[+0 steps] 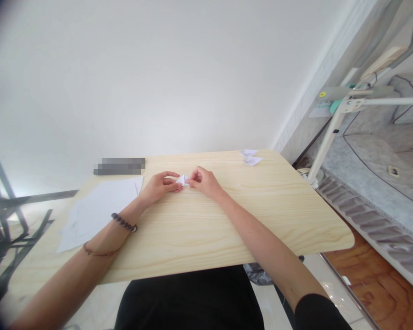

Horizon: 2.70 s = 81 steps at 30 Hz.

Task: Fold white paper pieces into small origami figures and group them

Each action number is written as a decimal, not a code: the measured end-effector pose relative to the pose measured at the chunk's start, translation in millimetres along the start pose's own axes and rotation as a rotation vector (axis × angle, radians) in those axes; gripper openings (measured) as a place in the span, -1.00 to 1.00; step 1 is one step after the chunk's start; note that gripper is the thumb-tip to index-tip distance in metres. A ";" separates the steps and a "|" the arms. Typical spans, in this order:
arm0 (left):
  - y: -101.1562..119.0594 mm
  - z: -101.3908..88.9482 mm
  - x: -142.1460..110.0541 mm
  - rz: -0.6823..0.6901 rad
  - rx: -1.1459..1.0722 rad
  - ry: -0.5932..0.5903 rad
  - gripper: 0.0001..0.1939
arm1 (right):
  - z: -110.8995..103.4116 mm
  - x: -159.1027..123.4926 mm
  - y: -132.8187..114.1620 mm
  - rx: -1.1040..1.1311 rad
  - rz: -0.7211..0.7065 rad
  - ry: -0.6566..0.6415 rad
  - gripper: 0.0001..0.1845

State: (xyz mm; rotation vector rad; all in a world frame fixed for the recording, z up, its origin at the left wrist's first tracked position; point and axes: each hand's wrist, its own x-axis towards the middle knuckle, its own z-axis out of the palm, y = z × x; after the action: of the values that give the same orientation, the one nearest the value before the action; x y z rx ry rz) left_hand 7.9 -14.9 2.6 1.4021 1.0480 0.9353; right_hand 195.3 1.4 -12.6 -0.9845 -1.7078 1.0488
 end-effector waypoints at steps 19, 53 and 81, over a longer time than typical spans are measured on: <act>1.5 0.9 0.1 0.076 0.101 -0.036 -0.68 | -1.6 -3.1 -11.8 -0.363 -0.092 -0.133 -0.67; 6.3 1.8 -2.8 0.142 0.284 0.023 -0.61 | -5.4 -4.4 -15.0 -0.329 -0.103 -0.274 -0.60; 7.5 0.9 -2.6 0.103 0.140 -0.057 -0.66 | -3.2 -1.5 -7.9 -0.258 -0.067 -0.072 -0.61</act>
State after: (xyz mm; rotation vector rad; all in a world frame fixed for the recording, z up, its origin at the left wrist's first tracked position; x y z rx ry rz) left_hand 8.7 -17.8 10.1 1.6015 1.0226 0.9047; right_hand 197.3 -1.8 -4.8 -1.0517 -1.9566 0.8432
